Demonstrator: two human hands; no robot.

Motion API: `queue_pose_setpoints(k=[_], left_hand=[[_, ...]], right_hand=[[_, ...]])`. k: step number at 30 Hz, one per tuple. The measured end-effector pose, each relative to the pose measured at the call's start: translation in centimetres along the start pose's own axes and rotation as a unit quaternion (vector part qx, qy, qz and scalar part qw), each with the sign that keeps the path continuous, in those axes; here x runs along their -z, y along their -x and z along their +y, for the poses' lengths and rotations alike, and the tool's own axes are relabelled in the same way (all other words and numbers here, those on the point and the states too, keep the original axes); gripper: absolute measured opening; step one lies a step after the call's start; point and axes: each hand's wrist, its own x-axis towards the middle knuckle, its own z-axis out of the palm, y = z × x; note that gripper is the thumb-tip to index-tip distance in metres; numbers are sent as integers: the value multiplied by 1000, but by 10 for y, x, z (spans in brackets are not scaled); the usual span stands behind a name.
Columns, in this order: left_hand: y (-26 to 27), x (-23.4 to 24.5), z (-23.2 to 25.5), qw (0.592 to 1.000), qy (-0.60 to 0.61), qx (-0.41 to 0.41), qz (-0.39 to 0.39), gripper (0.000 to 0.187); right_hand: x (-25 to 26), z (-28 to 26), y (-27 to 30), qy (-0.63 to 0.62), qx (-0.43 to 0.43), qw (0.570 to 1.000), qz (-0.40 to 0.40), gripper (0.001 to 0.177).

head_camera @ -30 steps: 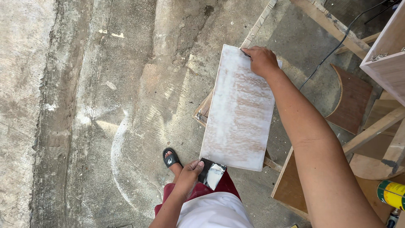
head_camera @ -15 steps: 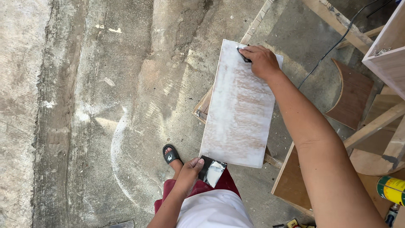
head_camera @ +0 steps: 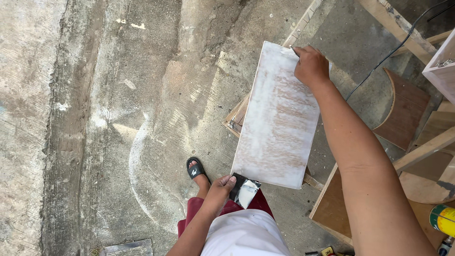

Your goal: The person uses two putty knives to spread a white filler paste onto a rectangular wooden board resting on a workbench. They repeatedly transfer paste between the knives and smooth it across the surface, then scrape the tools clean on a nearby table.

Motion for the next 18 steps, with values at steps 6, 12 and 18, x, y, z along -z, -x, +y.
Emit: queue_pose_setpoints(k=[6,12,18], left_hand=[[2,-1,4,1000,-7,-4,-3,25],[1,0,5,1000,5,4,-2,25],[1,2,3,1000,-22,-3,4,28]], right_hand=[[-3,2,-3,39,-58,995,-64,63],[1,-15,-21,19,-77,992,-101,68],[-3,-26,-30,9,-18,998,-64,65]])
